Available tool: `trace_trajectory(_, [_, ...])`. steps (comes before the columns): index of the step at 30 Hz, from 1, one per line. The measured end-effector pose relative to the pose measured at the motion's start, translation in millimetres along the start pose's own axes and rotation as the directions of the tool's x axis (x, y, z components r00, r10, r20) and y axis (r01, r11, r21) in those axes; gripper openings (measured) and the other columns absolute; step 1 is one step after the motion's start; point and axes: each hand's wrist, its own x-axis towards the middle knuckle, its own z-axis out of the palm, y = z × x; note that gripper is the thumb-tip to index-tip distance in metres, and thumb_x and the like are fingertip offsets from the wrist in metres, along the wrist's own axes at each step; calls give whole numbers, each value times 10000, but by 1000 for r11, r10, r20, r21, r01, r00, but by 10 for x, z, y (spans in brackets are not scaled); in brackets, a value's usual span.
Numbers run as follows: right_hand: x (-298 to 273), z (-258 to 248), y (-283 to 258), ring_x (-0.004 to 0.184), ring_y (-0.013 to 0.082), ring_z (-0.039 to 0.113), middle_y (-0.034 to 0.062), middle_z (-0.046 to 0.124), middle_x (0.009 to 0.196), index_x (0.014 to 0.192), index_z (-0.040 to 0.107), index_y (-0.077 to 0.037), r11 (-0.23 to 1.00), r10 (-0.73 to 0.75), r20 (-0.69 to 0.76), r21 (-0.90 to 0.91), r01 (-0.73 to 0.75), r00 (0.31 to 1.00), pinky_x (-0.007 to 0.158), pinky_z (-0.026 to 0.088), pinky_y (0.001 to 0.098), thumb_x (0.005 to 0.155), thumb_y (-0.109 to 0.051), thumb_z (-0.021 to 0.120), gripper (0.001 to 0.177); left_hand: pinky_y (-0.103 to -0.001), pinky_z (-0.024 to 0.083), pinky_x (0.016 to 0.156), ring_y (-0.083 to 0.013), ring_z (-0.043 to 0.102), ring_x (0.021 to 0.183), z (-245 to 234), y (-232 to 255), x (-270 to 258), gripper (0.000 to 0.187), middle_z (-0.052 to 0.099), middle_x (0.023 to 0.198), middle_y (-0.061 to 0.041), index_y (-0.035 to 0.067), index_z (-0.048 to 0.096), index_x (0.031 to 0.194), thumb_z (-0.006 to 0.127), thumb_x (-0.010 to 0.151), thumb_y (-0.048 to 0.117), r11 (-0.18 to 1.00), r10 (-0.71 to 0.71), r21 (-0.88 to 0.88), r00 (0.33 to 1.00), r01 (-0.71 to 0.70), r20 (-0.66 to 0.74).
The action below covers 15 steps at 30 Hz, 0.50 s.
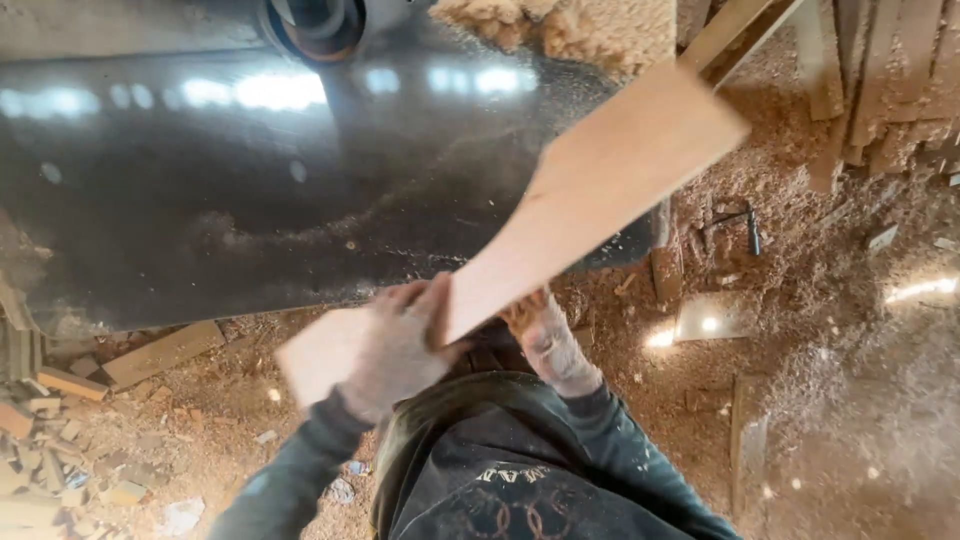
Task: The person uses a spindle shaper to smooth and shape the curved edge of a light-colored wooden piece. They repeatedly pass the wood against the rotating cutter, adjusting grip and orientation to refine the profile.
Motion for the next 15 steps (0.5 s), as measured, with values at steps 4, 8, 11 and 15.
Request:
trace_trajectory(4, [65,166,-920,1223,365,635,223,623,1370,1354,556,-80,954,-235,-349,95,284,907,1115,479,549,834,-643,726,785,-588,371,1098,-520,519,1264,166,1186,419,905,601,1298,-330,78,491,1513,839,757,436,782,-10,-620,996,61,85])
trace_trajectory(8, [-110,-792,-1515,1170,384,636,253,625,1331,1376,532,-24,927,-355,-386,-263,267,852,1041,494,540,893,-505,677,697,-531,428,1118,-411,623,1247,1043,1406,548,911,605,1401,-167,208,490,1535,788,779,618,732,152,-615,950,-294,-274])
trace_trajectory(11, [-479,-1554,-1975,1090,411,637,298,629,1271,1408,496,60,690,-547,-370,-707,154,751,931,517,526,980,-296,604,567,-536,155,1245,-409,316,1514,1099,860,535,837,436,1578,-201,187,502,1540,747,845,584,932,121,-298,952,-206,-280])
trace_trajectory(15, [-934,-1925,-1980,761,265,485,158,497,940,1521,363,177,172,-684,-212,-977,-127,699,626,429,394,1067,-319,504,687,-597,-59,1232,-406,-157,1542,1687,255,860,1005,-194,1662,-224,56,-60,1650,252,1043,793,938,-165,291,980,190,-108])
